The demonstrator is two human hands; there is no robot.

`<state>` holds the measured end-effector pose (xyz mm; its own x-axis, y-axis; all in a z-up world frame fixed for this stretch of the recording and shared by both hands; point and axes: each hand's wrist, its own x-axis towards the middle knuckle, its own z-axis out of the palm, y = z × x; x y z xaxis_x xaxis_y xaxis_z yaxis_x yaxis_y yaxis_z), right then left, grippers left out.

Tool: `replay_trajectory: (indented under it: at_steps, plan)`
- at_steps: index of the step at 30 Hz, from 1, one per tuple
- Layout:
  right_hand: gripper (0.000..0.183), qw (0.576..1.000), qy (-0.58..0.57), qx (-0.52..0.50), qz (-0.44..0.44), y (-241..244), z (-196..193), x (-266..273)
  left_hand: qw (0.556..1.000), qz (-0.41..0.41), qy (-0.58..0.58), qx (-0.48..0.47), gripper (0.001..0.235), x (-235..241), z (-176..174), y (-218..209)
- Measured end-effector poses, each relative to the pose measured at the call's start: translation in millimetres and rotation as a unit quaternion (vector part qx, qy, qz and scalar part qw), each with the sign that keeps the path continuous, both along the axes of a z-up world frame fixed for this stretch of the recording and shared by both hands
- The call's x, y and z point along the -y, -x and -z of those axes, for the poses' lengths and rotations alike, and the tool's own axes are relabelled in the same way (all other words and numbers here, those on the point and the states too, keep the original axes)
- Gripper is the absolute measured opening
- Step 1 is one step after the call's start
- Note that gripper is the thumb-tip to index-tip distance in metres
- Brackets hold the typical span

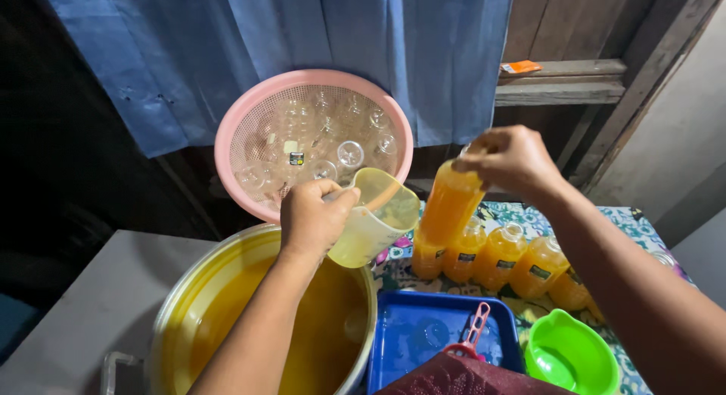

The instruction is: The person pours a yellow liquid from a large metal pot into plastic bottles using a measuring cup and a pink strainer. The person repeatedly scoops liquid, filters it into bottles, and places filled bottles on a tray.

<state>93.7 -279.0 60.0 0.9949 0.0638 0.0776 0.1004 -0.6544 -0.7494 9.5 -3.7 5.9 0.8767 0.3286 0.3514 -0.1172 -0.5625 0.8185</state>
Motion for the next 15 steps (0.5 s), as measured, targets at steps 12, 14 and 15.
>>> replay_trajectory:
  at_steps: [12,14,15]
  plan:
    - [0.038,0.995,-0.033,0.085,0.038,-97.9,82.5,-0.7,0.999,-0.007,0.032,0.007,0.028,-1.3,0.2,-10.6]
    - [0.039,0.998,-0.026,0.059,0.023,-109.1,105.7,-2.8,0.999,-0.002,0.033,0.006,0.027,-1.7,0.3,-12.3]
    - [0.04,0.999,-0.011,0.051,0.013,-113.2,116.5,-4.6,0.999,0.0,0.034,0.005,0.027,-1.7,1.0,-11.7]
